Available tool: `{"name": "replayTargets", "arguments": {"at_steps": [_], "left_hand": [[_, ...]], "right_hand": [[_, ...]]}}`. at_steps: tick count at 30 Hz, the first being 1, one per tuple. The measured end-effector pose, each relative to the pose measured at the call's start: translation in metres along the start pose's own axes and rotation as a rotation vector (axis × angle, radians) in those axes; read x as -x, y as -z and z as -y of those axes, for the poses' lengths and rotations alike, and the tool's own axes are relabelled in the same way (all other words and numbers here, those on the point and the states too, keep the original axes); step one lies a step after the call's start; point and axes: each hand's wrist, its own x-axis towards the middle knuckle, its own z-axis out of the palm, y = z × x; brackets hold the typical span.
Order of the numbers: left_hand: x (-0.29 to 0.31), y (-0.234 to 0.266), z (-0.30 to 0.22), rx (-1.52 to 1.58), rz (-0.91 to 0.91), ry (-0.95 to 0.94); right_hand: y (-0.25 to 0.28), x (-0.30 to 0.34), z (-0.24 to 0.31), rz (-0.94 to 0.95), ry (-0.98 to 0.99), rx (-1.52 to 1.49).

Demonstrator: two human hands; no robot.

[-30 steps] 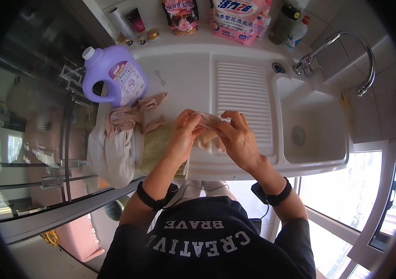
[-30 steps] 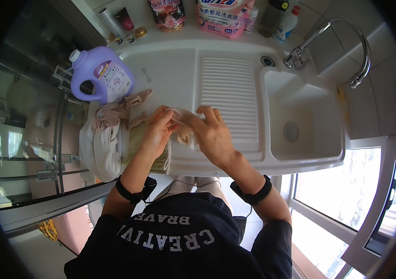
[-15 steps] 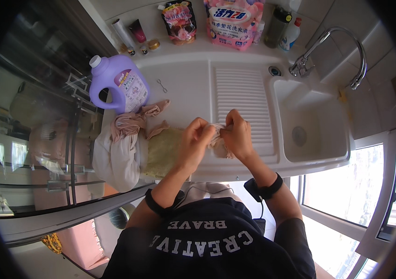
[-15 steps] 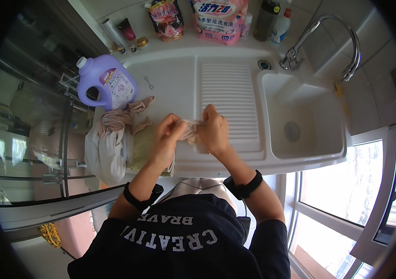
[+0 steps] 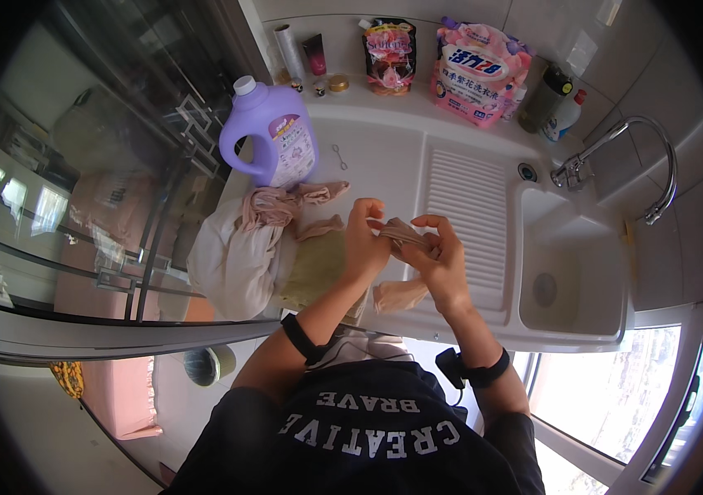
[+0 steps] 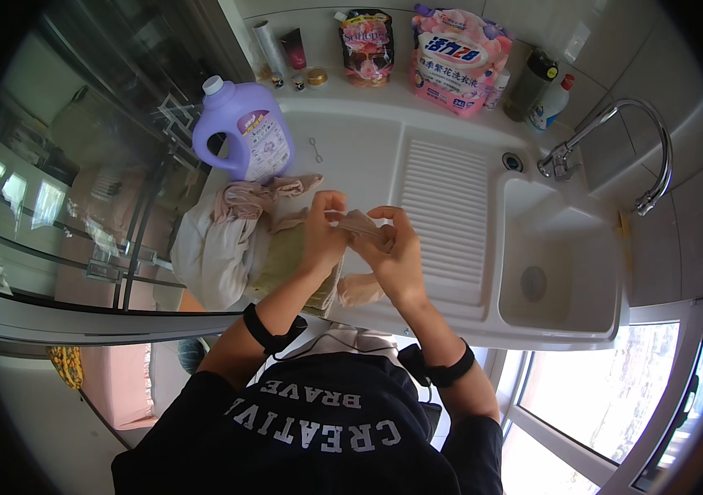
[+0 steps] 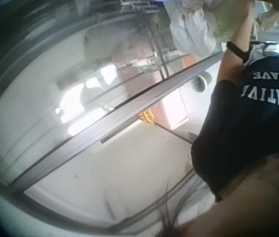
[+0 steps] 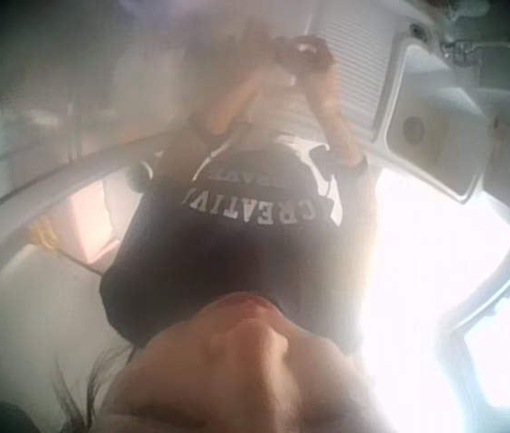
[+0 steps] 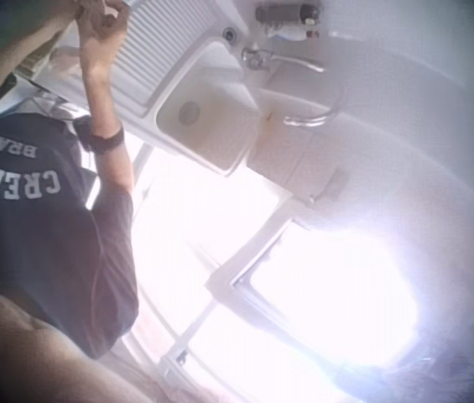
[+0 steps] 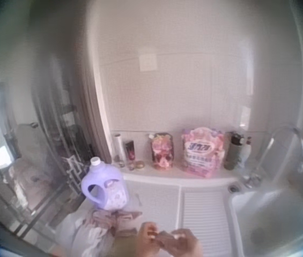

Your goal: The person gathers several small pieces of clothing, pours liquid detergent and fabric softener into a sink, and hand-washes the items by rubbing and wringing them. The person handles the clothes one at a time and places them in the sink.

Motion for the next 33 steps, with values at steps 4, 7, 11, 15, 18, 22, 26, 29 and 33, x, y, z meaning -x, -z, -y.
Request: {"name": "replayTargets", "arguments": {"at_steps": [4, 7, 11, 15, 18, 22, 26, 29, 33], "left_hand": [[0.01, 0.005, -0.007, 0.327, 0.082, -0.063], [0.015, 0.009, -0.019, 0.447, 0.296, 0.095], [0.005, 0.022, -0.025, 0.454, 0.428, 0.243], [0.002, 0.024, -0.019, 0.194, 0.352, 0.096], [-0.002, 0.019, -0.01, 0.174, 0.196, 0.094], [-0.01, 0.014, -0.003, 0.3, 0.054, 0.103], [-0.014, 0.018, -0.007, 0.389, -0.046, 0.096], [-0.012, 0.024, -0.015, 0.596, 0.002, 0.179], [-0.003, 0.031, -0.023, 0.808, 0.136, 0.268]], "right_hand": [[-0.004, -0.018, -0.01, -0.155, 0.161, 0.297], [-0.005, -0.03, -0.017, -0.293, 0.286, 0.426], [-0.001, -0.035, -0.019, -0.29, 0.357, 0.469], [-0.004, -0.033, -0.011, -0.271, 0.442, 0.569], [-0.023, -0.021, -0.005, -0.232, 0.55, 0.458], [-0.049, -0.002, 0.007, -0.111, 0.318, -0.078], [-0.049, 0.001, 0.014, -0.088, 0.22, 0.036], [-0.041, -0.006, 0.013, -0.132, 0.32, 0.344], [-0.034, -0.021, 0.012, -0.244, 0.37, 0.359]]}}
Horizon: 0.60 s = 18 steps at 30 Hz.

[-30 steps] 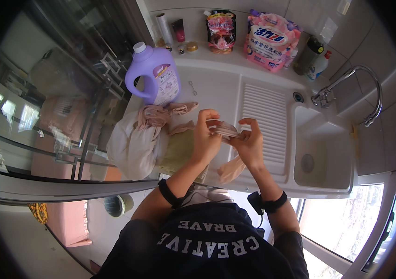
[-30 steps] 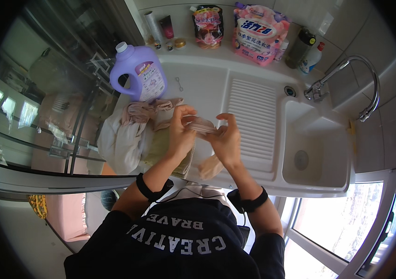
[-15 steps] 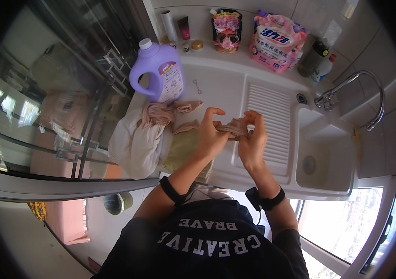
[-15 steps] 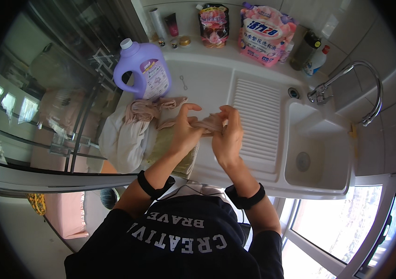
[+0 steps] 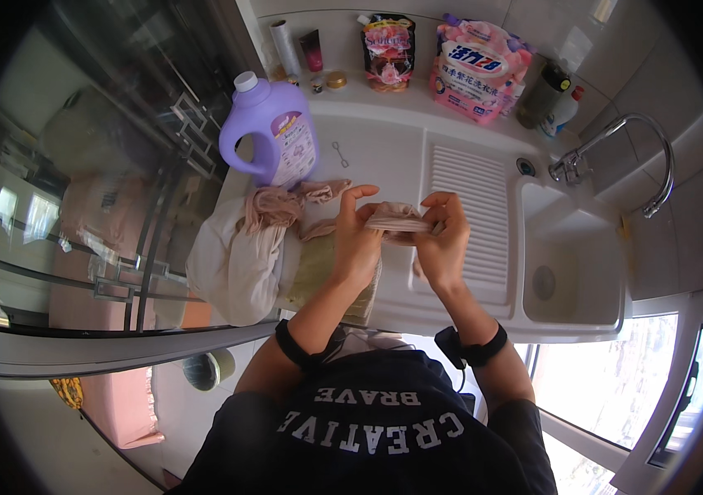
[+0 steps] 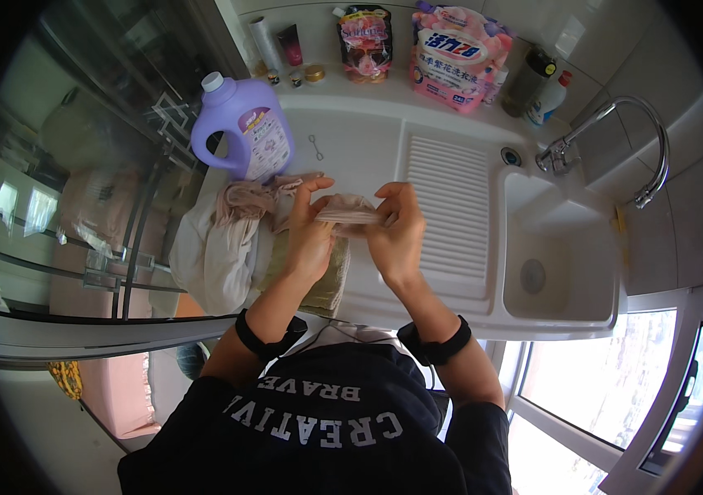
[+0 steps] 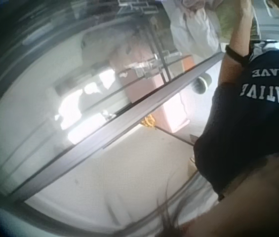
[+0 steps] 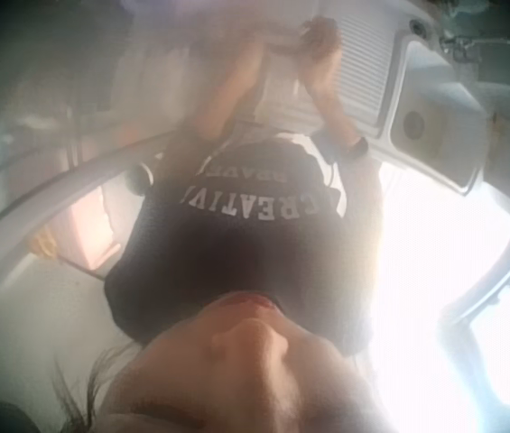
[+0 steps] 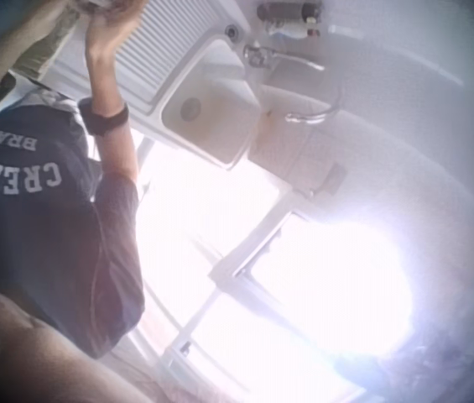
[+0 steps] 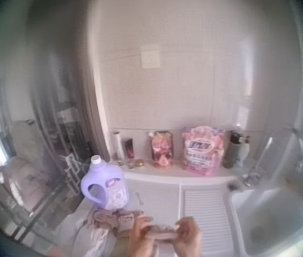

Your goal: The person gathers several small pieces of clothing, pours liquid detergent and fabric softener into a sink, and hand-washes the items by rubbing and wringing them. The person handles the clothes one at a time and places them in the sink.

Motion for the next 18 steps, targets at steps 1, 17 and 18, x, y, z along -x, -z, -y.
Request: {"name": "replayTargets", "arguments": {"at_steps": [1, 17, 18], "left_hand": [[0.003, 0.001, 0.0, 0.066, 0.061, 0.017], [0.002, 0.026, -0.027, 0.2, 0.399, 0.35], [0.002, 0.025, -0.024, 0.178, 0.401, 0.328]], "right_hand": [[0.001, -0.004, -0.001, -0.05, -0.067, 0.003], [0.023, -0.01, -0.004, 0.439, -0.395, -0.588], [0.02, -0.008, -0.002, 0.395, -0.333, -0.452]]}}
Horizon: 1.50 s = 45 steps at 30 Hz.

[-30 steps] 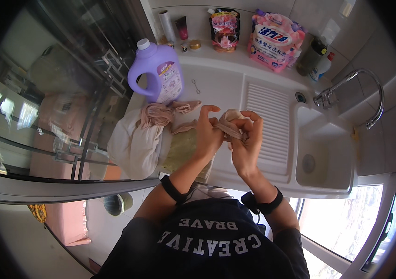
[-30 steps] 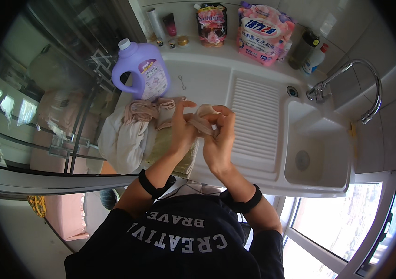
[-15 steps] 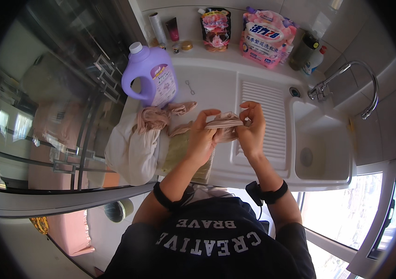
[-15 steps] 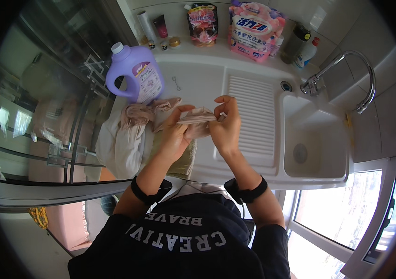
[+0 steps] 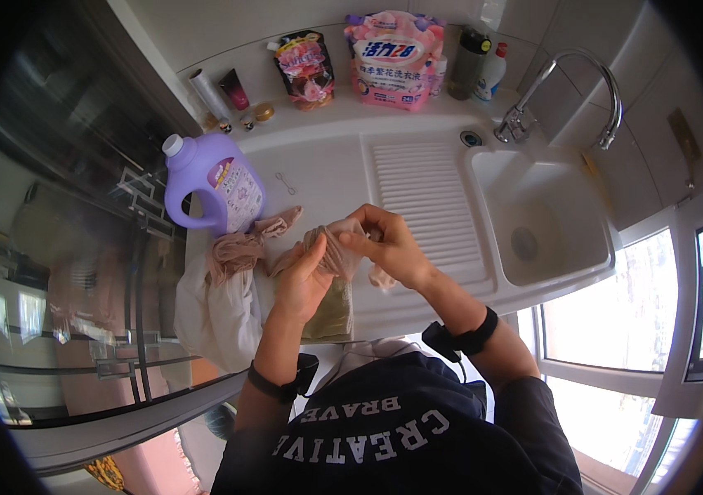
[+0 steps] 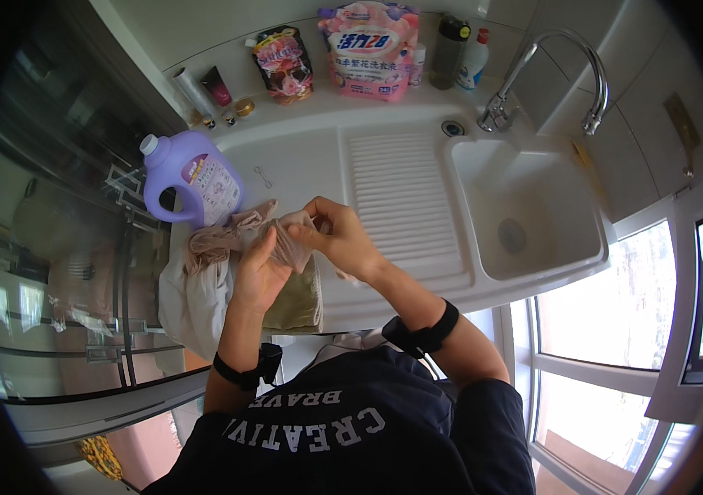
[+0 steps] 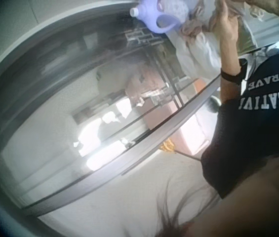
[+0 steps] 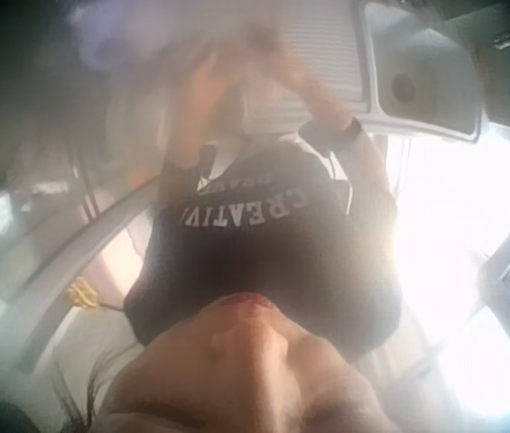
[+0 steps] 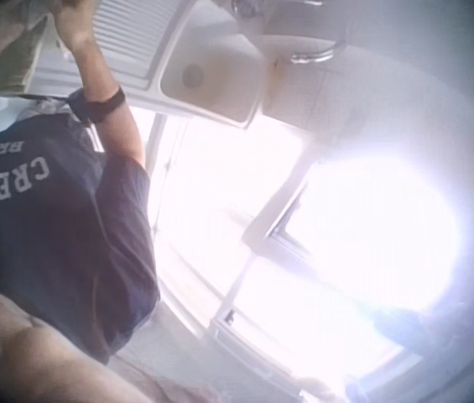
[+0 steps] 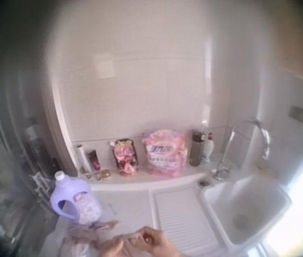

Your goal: The person gathers several small pieces of clothing, pours liquid detergent and fabric softener into a sink, and hand-washes the items by rubbing and wringing them. The person handles the clothes one at a time and places them in the sink.

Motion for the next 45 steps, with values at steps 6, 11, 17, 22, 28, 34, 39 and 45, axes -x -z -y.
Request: {"name": "replayTargets", "arguments": {"at_steps": [6, 11, 17, 22, 28, 34, 39, 45], "left_hand": [[0.006, 0.006, -0.004, -0.115, -0.177, -0.145], [0.015, 0.017, -0.014, -0.281, -0.214, -0.143], [0.011, 0.013, -0.006, -0.334, -0.186, -0.101], [0.009, 0.005, -0.001, -0.464, -0.23, -0.089], [0.029, 0.009, -0.016, -0.81, -0.258, -0.122], [0.058, 0.025, -0.033, -1.244, -0.506, -0.307], [0.085, 0.059, -0.049, -1.857, -0.763, -0.539], [0.102, 0.111, -0.03, -2.112, -1.165, 0.185]], "right_hand": [[0.024, 0.002, -0.001, -0.482, 0.016, -0.434], [0.07, 0.02, 0.005, -0.613, 0.09, -0.716], [0.089, 0.025, 0.021, -0.828, 0.214, -0.731], [0.142, 0.036, 0.012, -0.868, 0.424, -0.595], [0.28, 0.051, -0.002, -1.233, 0.694, -0.112], [0.326, 0.054, -0.034, -1.117, 0.075, 1.26], [0.199, 0.027, -0.047, -0.617, 0.173, 0.978], [0.004, 0.011, -0.079, 0.301, 0.338, 1.051]]}}
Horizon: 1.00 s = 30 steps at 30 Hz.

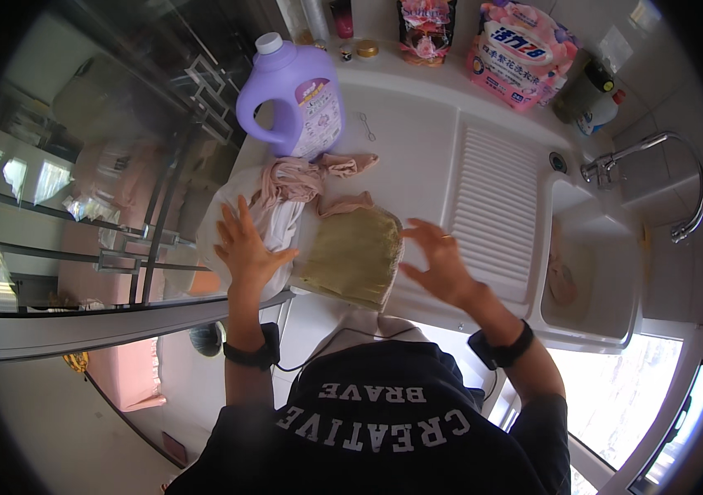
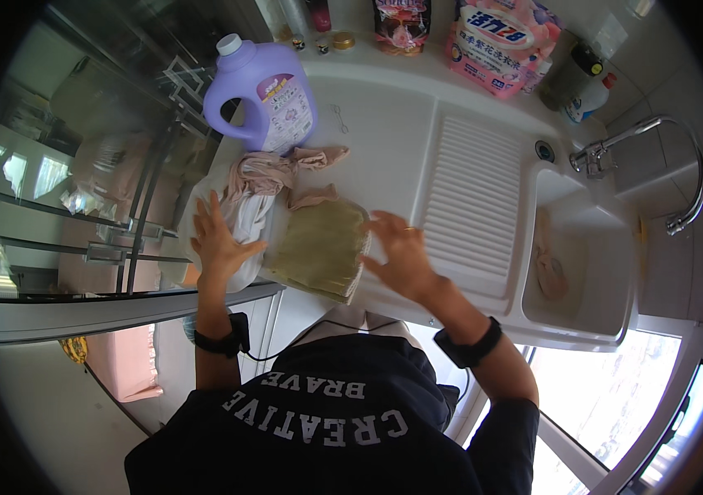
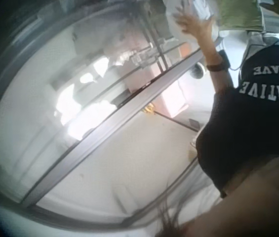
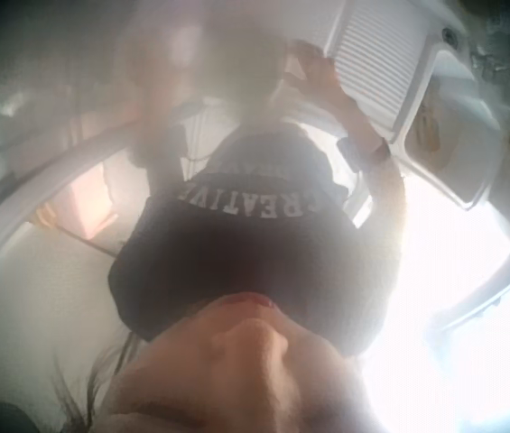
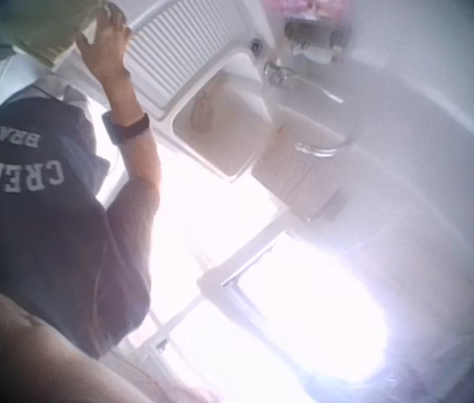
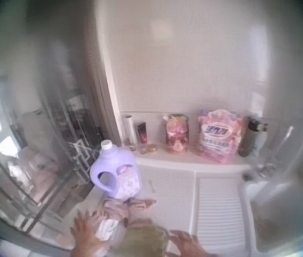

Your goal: The person gathers several small pieces of clothing, pours liquid detergent and fabric softener into a sink, and hand-washes the items by rubbing and wringing them. The person handles the clothes one at a time and places them in the sink.

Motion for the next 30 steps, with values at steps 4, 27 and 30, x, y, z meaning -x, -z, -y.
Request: {"name": "replayTargets", "arguments": {"at_steps": [4, 27, 30], "left_hand": [[-0.009, -0.018, 0.026, 0.355, 0.119, -0.009], [0.002, 0.108, 0.054, 0.765, -0.316, -0.19], [0.014, 0.123, 0.064, 0.888, -0.452, -0.079]], "right_hand": [[-0.032, -0.02, 0.034, 0.205, 0.006, 0.122], [-0.045, -0.149, 0.05, 0.07, -0.174, -0.107], [-0.021, -0.139, 0.046, 0.163, -0.268, -0.046]]}}
